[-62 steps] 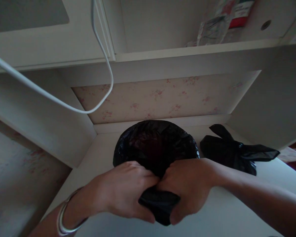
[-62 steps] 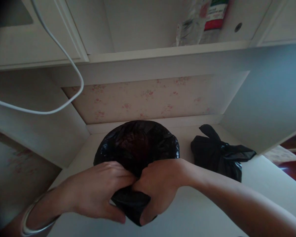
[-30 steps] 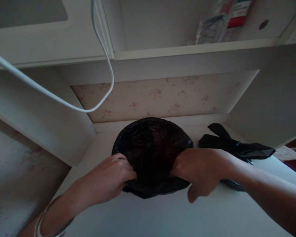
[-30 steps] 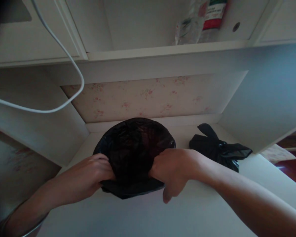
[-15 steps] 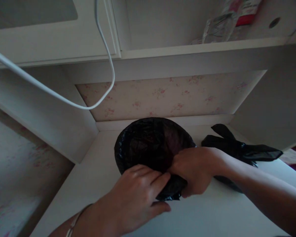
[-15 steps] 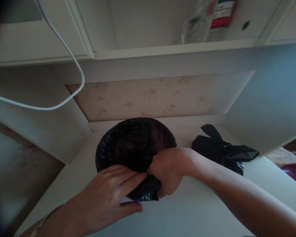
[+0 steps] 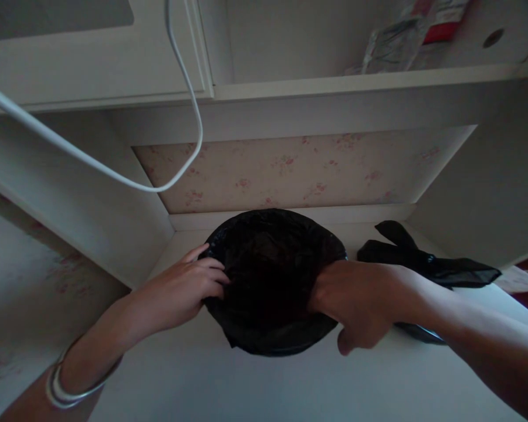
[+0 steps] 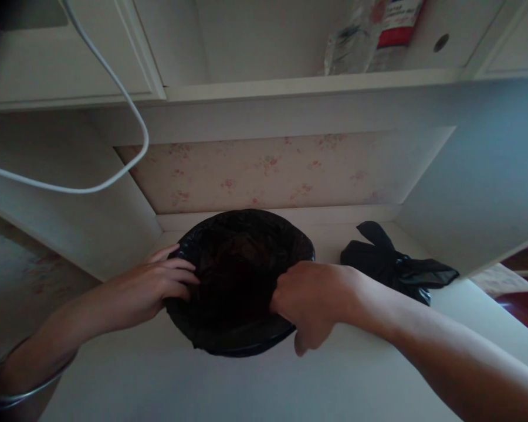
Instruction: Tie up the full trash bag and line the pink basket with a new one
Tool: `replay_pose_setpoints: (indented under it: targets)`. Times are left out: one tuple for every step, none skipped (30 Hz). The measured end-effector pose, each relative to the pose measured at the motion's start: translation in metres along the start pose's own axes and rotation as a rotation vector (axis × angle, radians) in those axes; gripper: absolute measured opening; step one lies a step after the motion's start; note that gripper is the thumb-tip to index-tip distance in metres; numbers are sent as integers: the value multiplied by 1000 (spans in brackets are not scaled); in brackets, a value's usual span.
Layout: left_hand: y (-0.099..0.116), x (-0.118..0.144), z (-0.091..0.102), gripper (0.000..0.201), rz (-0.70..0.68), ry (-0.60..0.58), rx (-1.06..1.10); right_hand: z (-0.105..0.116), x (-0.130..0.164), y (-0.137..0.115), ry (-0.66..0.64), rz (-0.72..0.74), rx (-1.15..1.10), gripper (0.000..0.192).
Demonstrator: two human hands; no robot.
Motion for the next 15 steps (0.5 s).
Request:
replay_pose_setpoints:
  targets:
    - [-11, 1, 2, 65, 40, 33, -45, 1, -1, -3, 12, 17, -14, 43]
    - [-19, 2, 3, 69, 86, 67, -90, 3, -2, -6, 37, 54, -32, 45]
    - [-23, 5, 5, 74, 132, 97, -124, 5, -2, -10, 70, 107, -51, 49]
    - [-23, 9, 6, 80, 160, 114, -138, 8, -3, -13, 109, 160, -63, 55]
    - [-16, 13, 6, 86, 161, 107, -130, 10, -3, -15, 143, 205, -63, 64]
    - [-3, 17, 5, 91, 137, 84, -107, 12, -4, -15, 168, 230, -51, 74]
    - [15, 20, 3, 95, 95, 53, -74, 12, -5, -12, 176, 231, -32, 85]
    - [35, 21, -1, 98, 51, 17, -42, 12, -6, -8, 172, 215, -13, 97]
    - [52, 20, -2, 99, 41, 20, -24, 12, -7, -4, 155, 189, -4, 105]
    - [68, 17, -3, 98, 41, 36, -9, 10, -8, 1, 121, 158, -10, 109]
    - [81, 13, -7, 91, 41, 38, 14, 8, -9, 4, 72, 126, -28, 108]
    - [92, 7, -12, 76, 34, 26, 43, 5, -10, 7, 18, 94, -53, 103]
    - [98, 2, -18, 59, 36, 16, 57, 3, -10, 9, -32, 67, -77, 96]
    - [100, -2, -23, 44, 42, 10, 66, 2, -9, 10, -66, 49, -94, 89]
    - [98, -5, -26, 34, 41, 21, 71, 2, -8, 10, -81, 44, -98, 84]
Point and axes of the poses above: each hand's wrist, its own x-axis away from the middle knuckle, its own z-axis out of the back of the hand, y = z × x, the point moved 8 cm from there along -x, towards the middle knuckle, and after that the axes turned 9 degrees about z, right-handed, at the moved point
